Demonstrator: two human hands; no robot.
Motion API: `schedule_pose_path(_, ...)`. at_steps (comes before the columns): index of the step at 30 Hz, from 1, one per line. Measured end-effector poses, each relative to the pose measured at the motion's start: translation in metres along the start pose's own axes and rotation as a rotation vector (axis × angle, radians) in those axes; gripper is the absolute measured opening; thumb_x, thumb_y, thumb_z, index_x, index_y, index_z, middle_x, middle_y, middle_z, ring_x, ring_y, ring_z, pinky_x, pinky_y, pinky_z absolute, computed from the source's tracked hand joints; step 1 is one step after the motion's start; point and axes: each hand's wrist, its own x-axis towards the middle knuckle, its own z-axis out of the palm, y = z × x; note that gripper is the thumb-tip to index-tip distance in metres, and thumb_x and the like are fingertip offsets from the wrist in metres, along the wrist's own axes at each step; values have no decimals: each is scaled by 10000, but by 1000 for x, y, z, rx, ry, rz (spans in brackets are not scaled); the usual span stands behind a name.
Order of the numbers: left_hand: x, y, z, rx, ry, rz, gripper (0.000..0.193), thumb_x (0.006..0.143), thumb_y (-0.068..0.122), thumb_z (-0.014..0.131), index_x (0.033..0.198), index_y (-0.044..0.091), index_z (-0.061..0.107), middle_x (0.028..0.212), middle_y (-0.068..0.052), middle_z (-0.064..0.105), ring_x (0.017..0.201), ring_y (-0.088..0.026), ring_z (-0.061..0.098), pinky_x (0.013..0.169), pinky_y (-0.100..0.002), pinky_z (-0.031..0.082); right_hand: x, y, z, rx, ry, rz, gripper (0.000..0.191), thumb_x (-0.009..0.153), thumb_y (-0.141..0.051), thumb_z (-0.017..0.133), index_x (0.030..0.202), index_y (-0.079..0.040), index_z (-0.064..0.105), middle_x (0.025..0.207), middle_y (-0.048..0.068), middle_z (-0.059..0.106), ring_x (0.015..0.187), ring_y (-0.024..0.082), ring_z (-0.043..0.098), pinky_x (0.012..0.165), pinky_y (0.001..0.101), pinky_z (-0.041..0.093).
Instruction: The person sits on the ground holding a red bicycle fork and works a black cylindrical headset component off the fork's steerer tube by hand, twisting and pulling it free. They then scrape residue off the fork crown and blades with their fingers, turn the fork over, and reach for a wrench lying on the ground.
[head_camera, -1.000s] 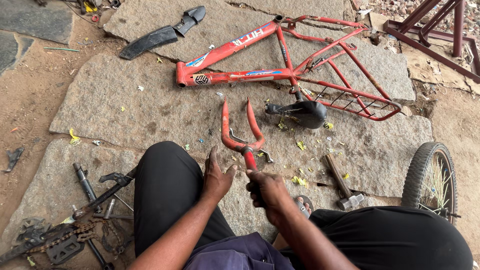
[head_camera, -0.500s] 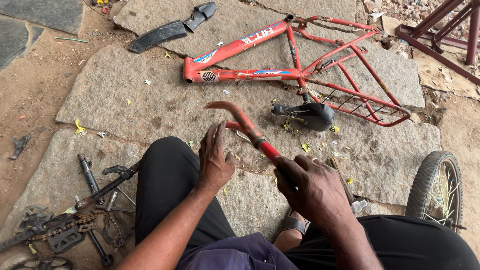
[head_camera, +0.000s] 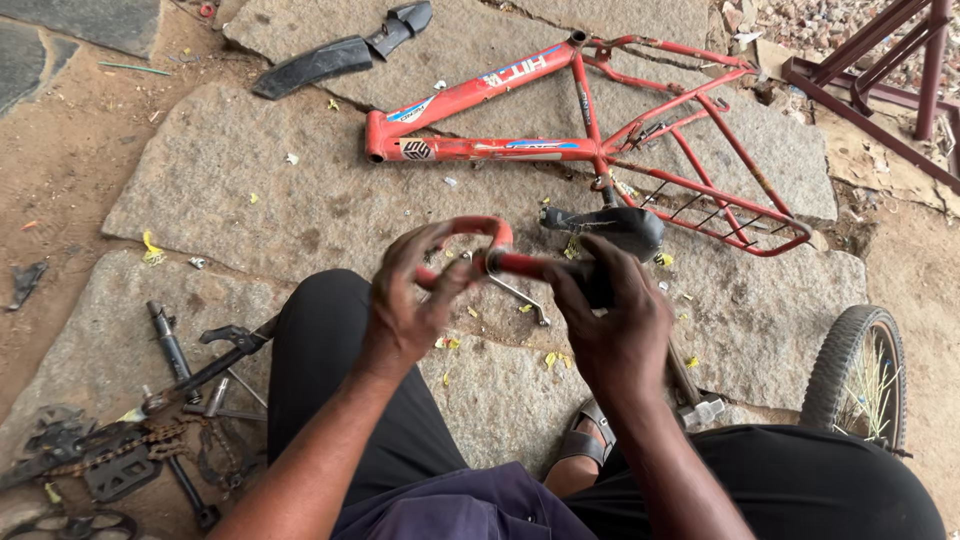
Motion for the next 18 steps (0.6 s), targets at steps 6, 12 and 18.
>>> schedule_pose_path(6, 81, 49, -8, -375, 176, -16, 557, 1105, 501, 572, 1423, 44, 546, 1194, -119, 659, 1078, -206, 669, 895, -358, 586, 30, -35, 9, 593, -329, -168, 610, 952, -191, 691, 1495, -49, 452, 1259, 96, 722, 1120, 143, 733, 900, 307, 616)
schedule_pose_path(12, 131, -53, -52, -592, 11, -406, 341, 974, 499, 580, 911, 176, 668, 808, 72, 668, 530, -49, 567, 431, -241, 482, 33, -10, -29, 84, -685, 14, 508, 922, -320, 708, 1386, -122, 648, 1167, 94, 796, 985, 184, 797, 849, 345, 623)
schedule_pose_path(18, 123, -79, -132, -1016, 131, -434, 452, 1069, 430, 749, 754, 149, 588, 671, -1, 532, 608, -143, 545, 729, -347, 554, 9, 14, -11, 33, -971, -23, 539, 884, -408, 707, 1330, -111, 647, 1113, 109, 788, 995, 248, 778, 844, 396, 605)
